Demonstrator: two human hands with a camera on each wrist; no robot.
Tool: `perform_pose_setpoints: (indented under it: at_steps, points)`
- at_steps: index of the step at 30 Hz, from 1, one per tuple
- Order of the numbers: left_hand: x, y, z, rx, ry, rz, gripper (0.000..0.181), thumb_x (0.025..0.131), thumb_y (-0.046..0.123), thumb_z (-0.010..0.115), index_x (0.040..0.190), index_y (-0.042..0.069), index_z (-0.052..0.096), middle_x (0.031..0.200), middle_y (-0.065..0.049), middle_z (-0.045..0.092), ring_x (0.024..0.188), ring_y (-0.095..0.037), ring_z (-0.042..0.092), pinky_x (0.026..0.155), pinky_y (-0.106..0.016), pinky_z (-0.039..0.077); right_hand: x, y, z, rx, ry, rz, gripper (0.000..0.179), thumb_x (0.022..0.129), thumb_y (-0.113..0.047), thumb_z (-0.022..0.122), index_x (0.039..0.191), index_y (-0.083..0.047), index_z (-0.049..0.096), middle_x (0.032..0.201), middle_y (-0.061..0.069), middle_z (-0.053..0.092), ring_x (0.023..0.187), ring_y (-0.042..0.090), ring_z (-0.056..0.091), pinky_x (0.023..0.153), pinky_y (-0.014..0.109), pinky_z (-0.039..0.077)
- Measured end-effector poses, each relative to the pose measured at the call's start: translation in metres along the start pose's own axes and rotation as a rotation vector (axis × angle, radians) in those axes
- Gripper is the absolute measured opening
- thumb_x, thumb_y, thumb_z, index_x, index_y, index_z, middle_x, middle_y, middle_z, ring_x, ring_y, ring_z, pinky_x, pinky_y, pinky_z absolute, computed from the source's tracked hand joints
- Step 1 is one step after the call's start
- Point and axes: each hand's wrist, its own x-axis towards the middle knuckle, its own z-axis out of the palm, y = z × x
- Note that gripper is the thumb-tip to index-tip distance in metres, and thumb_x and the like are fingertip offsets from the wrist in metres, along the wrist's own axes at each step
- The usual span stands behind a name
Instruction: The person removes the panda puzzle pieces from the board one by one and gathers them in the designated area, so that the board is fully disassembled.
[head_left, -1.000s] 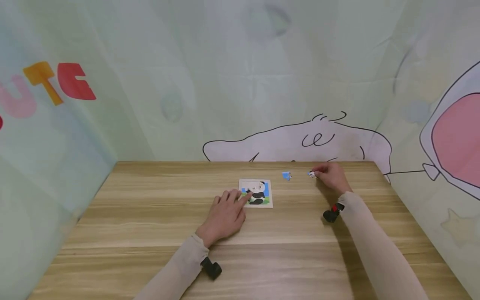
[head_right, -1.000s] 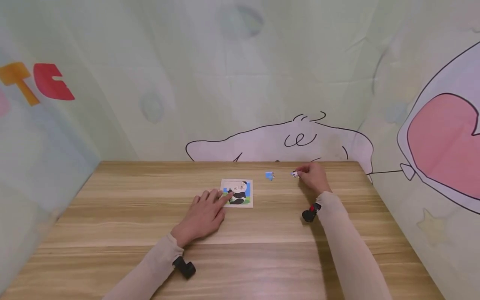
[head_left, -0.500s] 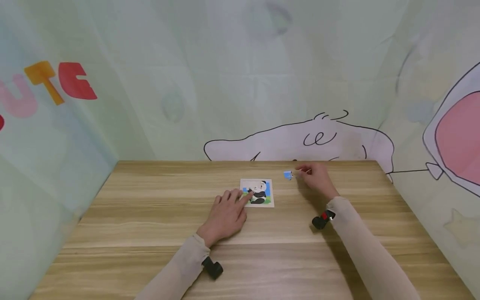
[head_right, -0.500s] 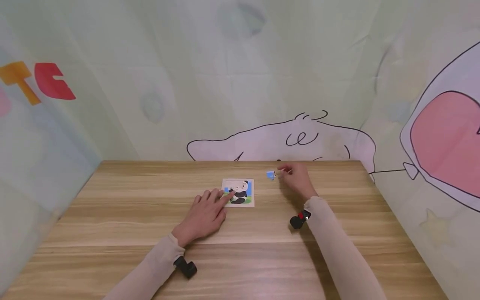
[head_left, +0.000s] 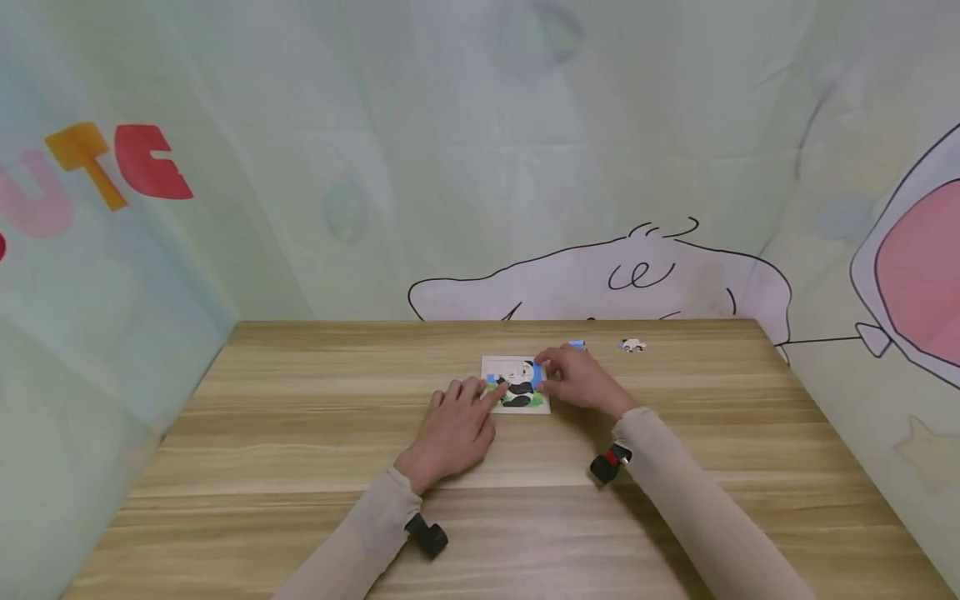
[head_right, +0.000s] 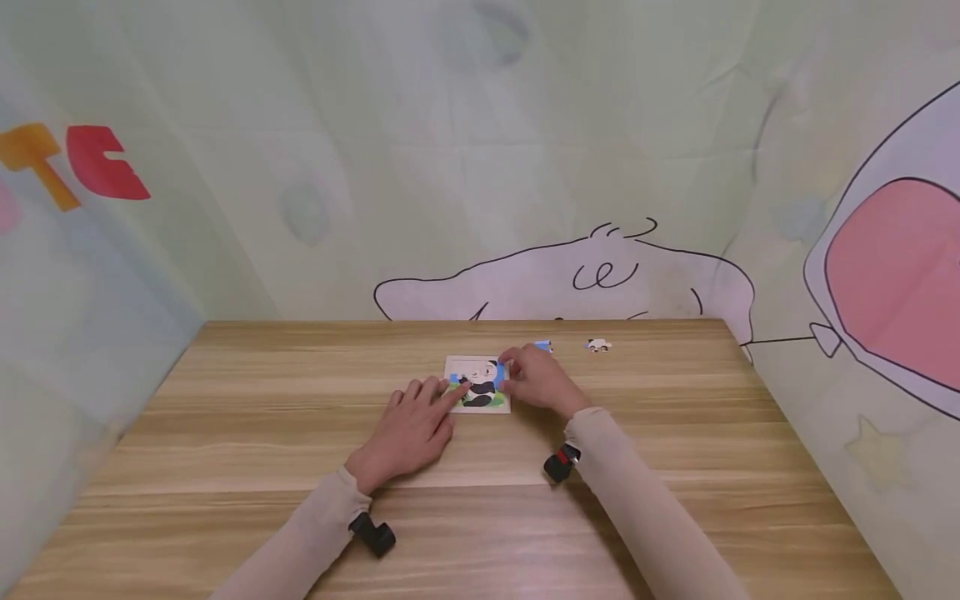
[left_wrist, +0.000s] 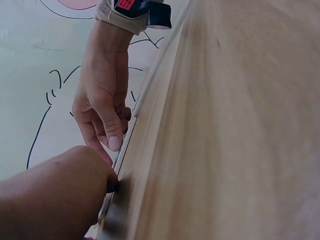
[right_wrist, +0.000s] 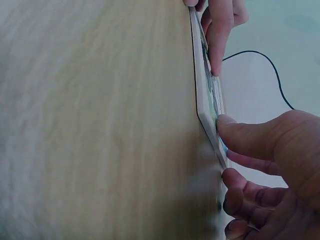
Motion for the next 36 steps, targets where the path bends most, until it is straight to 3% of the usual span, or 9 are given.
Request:
perform_pose_setpoints:
  at_steps: [6, 13, 23, 36]
  points:
    - [-0.001, 0.003, -0.004, 0.018, -0.003, -0.008, 0.055, 0.108, 0.030, 0.049, 0.163, 0.025, 0.048, 0.152, -0.015, 0.055, 0.129, -0.035, 0.052, 0.095, -0.052, 0.044, 0.003, -0.002, 0.001, -0.018, -0.015, 0.023, 0.043, 0.095, -0.025, 0.080, 0.131, -0.004, 0.069, 0.112, 0.018, 0.074, 0.107, 0.032, 0.066, 0.097, 0.051, 0.053]
    - [0.000, 0.002, -0.002, 0.016, -0.010, -0.009, 0.055, 0.110, 0.031, 0.047, 0.164, 0.026, 0.046, 0.152, -0.015, 0.055, 0.129, -0.036, 0.052, 0.096, -0.053, 0.044, 0.009, -0.003, -0.001, 0.043, -0.049, 0.068, 0.036, 0.091, -0.021, 0.082, 0.119, -0.004, 0.069, 0.114, 0.017, 0.070, 0.107, 0.030, 0.062, 0.099, 0.050, 0.052]
    - [0.000, 0.003, -0.001, 0.014, -0.027, -0.006, 0.058, 0.111, 0.032, 0.048, 0.168, 0.032, 0.038, 0.151, -0.014, 0.052, 0.126, -0.035, 0.050, 0.093, -0.050, 0.042, 0.006, -0.009, 0.001, -0.008, -0.068, 0.082, 0.052, 0.093, -0.029, 0.083, 0.138, -0.010, 0.065, 0.131, 0.023, 0.063, 0.117, 0.036, 0.064, 0.101, 0.057, 0.054]
    - [0.001, 0.004, 0.000, 0.071, -0.046, -0.010, 0.058, 0.111, 0.034, 0.048, 0.167, 0.038, 0.038, 0.150, -0.012, 0.049, 0.129, -0.033, 0.048, 0.092, -0.045, 0.040, 0.005, -0.012, 0.001, -0.010, -0.081, 0.110, 0.059, 0.092, -0.037, 0.085, 0.140, -0.009, 0.065, 0.136, 0.020, 0.062, 0.120, 0.035, 0.061, 0.107, 0.057, 0.052]
